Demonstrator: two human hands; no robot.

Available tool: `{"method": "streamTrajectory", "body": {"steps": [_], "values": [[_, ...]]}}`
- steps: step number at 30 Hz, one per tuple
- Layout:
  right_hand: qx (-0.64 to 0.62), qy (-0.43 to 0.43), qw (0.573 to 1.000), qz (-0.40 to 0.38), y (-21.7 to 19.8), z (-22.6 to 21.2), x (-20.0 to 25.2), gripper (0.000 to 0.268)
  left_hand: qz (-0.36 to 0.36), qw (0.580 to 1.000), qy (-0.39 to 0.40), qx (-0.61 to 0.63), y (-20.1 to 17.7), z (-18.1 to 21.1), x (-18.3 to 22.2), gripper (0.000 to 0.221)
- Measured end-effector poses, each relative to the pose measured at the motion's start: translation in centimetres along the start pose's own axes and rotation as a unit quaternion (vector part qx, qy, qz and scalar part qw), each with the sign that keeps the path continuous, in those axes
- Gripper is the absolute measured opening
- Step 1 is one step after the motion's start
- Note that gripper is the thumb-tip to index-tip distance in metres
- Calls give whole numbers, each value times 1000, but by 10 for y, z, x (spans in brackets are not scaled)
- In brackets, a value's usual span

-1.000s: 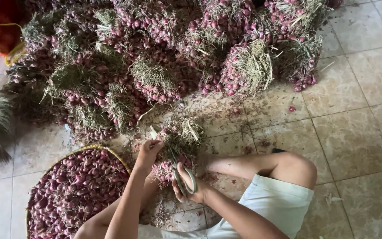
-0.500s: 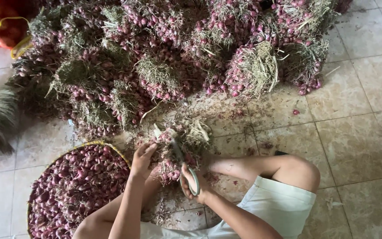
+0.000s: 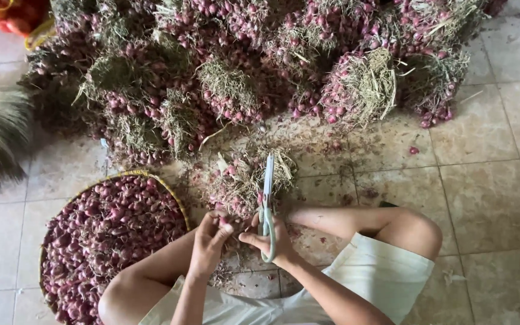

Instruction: Cutting shallot bulbs from dried stalks using a knife and collecting them in a basket

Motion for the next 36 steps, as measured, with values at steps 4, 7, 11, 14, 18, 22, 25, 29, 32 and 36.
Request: {"method": "streamTrajectory", "body": {"steps": [4,7,11,14,18,22,25,29,32,36], "values": [[60,-3,998,33,1,3,0,29,-8,999,23,22,16,-3,13,21],[51,-15,996,73,1,0,2,31,8,994,-3,109,13,-21,16,21],[81,-4,993,90,2,-19,2,28,21,983,7,185,23,-23,25,27],[104,-18,992,74,2,-27,-3,23,17,982,18,189,19,-26,27,28],[63,-93,986,126,-27,-45,-23,16,58,984,-13,167,3,-23,36,23],[34,8,998,43,-61,-38,-10,8,71,979,15,190,-14,-23,34,23],[-18,154,985,-70,-70,-6,34,26,63,976,20,205,-18,-16,30,19],[108,159,937,-293,-48,8,91,99,90,968,-23,234,-22,-23,23,24],[38,189,931,-311,-29,9,99,77,72,966,-18,249,-20,-24,22,27],[98,153,932,-314,-13,-7,81,86,79,970,-15,229,-13,-15,29,35]]}}
Point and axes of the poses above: each hand's wrist, its own x-axis away from the middle knuckle, its own y-axis out of the palm, z = x × y, the point moved 5 cm from there along -x, towards the middle knuckle, and after that the axes turned 15 degrees about -y, right-handed, at the moved point
